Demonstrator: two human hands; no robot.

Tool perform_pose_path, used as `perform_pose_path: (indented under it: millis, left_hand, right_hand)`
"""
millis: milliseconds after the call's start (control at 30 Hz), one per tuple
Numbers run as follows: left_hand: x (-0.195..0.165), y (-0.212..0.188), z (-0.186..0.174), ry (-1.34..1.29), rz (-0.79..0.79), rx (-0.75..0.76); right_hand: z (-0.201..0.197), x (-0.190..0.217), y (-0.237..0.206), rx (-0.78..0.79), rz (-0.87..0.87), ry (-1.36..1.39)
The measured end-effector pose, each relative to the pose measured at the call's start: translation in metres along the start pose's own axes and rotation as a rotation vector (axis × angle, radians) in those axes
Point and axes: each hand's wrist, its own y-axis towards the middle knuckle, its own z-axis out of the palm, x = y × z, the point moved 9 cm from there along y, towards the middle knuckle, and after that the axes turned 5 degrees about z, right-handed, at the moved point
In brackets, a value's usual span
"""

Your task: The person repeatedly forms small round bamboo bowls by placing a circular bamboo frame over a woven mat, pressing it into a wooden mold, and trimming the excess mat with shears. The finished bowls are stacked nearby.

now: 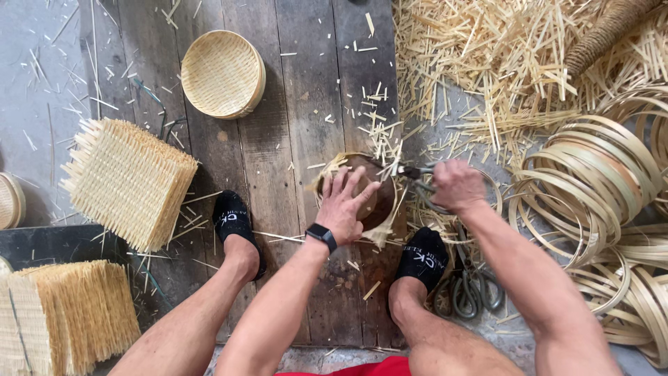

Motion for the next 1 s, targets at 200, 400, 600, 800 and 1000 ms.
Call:
perform_pose_path:
  millis: [200,400,600,800,1000]
  left_hand:
    - [0.011,-0.013,0.003,-0.234,-0.472,-0.326]
    - [0.013,-0.012,0.011,-0.238,-0.271,-0.221]
    - [0.011,-0.017,0.005,-0.255,-0.243,-0.286]
    - [0.004,-0.010,0.002,-0.242,-0.078,-0.185]
    - [0.008,-0.013,0.004,-0.286,-0.502,-0.385]
  right_hand:
    - [-0.055,0.014,-0.020,-0.558,-0.141,-0.040]
    - [-0.026,0.013,-0.001,-0.252,-0.035,-0.110]
    - [-0.024,0.011,-0.005,-0.302,-0.088,-0.085]
    - [-0.020,0.015,0.002,-0.272,-0.054,-0.155]
    - [-0.037,0.016,-0.009,-0.450,-0.117,-0.099]
